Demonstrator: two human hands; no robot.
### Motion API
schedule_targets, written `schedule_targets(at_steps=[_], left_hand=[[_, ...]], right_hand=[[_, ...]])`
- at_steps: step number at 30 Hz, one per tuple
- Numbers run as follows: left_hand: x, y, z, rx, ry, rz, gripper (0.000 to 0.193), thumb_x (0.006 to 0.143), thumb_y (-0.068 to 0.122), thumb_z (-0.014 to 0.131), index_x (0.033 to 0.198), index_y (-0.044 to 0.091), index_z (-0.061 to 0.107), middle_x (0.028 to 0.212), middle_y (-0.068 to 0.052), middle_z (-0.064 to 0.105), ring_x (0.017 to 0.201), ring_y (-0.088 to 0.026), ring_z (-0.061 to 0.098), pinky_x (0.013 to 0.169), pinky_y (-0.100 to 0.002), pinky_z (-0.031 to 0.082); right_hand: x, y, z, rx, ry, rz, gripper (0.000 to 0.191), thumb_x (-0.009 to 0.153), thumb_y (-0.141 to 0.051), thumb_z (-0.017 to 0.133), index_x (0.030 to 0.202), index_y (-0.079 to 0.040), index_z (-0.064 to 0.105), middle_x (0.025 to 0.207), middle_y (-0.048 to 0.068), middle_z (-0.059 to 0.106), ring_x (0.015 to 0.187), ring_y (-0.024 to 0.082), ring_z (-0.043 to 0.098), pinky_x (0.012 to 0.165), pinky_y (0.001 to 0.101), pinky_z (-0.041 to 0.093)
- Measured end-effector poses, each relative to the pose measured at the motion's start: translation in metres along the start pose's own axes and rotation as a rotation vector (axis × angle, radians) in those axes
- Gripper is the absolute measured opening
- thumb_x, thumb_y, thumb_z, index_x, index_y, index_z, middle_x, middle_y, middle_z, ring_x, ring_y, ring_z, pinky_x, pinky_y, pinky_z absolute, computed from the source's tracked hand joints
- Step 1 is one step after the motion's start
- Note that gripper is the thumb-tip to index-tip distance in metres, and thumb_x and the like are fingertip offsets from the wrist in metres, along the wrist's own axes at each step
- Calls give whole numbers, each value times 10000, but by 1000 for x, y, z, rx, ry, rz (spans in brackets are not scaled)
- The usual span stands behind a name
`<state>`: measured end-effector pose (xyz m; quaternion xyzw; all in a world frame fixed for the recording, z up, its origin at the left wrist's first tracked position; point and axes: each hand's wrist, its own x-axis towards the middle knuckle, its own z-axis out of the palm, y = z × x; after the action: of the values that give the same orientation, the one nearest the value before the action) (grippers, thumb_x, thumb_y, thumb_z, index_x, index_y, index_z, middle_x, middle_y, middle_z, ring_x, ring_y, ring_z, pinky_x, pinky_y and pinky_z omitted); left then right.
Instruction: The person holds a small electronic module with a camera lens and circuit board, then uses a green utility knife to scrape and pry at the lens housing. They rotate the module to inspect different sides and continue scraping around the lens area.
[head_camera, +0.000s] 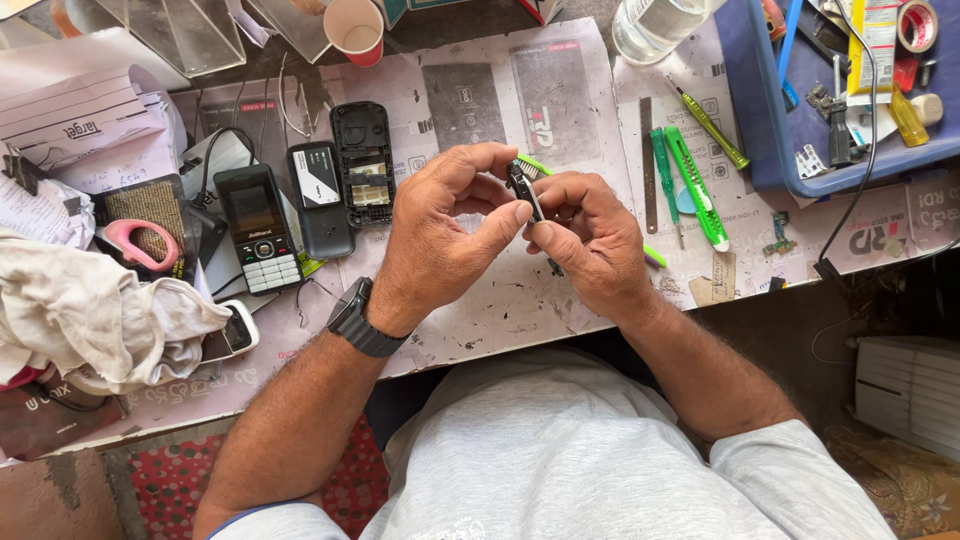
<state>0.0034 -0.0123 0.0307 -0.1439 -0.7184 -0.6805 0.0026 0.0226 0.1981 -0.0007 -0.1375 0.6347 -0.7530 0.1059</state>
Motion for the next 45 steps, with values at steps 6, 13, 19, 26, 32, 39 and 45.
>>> schedule_targets(at_steps=[6,13,19,26,32,39,45], left_hand=[[-1,0,-2,-63,-21,-8,414,933,67,742,1322,-15,628,1178,-106,675,1030,-154,744,917,-292,667],[-1,0,-3,-76,-34,-2,415,924,40,716,1324,-22,620,1176,-106,681,1041,-153,745,929,-295,664],[-2,3,-4,-58,-35,24,398,911,28,708,1298,-20,631,1150,-106,686,1027,-160,752,938,-301,668],[-2,7,-4,3,-13,104,401,888,38,708,1279,-3,633,1182,-114,689,1041,-165,759,960,-310,670],[-5,11,-5,83,2,157,426,854,65,734,1267,26,638,1194,-105,692,1003,-164,741,925,-313,644],[-5,13,-6,95,0,173,438,842,61,742,1267,37,638,1197,-100,688,990,-161,733,913,-312,626],[-5,12,-5,84,1,188,452,854,72,757,1287,41,628,1224,-97,679,998,-157,735,923,-307,622]], right_hand=[[-1,2,1,-1,-24,-50,264,1062,-105,673,1277,-27,542,1255,67,586,1075,97,628,945,255,582],[0,1,2,-142,-16,-121,250,1048,-65,670,1259,-26,542,1302,90,565,1189,119,600,1081,290,542],[3,-4,4,-257,-50,-167,264,1020,-47,687,1238,-42,539,1295,101,570,1186,127,600,1073,301,546],[4,-6,7,-335,-46,-215,263,1006,-47,701,1217,-52,543,1315,126,587,1227,153,588,1104,323,517],[2,-6,9,-328,-55,-219,275,1019,-51,700,1233,-53,529,1340,136,591,1267,157,591,1157,347,503],[2,-5,8,-333,-58,-212,288,1015,-36,699,1238,-56,518,1341,146,586,1264,162,596,1144,351,519],[2,-3,7,-241,-75,-213,276,1028,-27,679,1248,-41,514,1358,149,580,1271,186,630,1145,374,560]])
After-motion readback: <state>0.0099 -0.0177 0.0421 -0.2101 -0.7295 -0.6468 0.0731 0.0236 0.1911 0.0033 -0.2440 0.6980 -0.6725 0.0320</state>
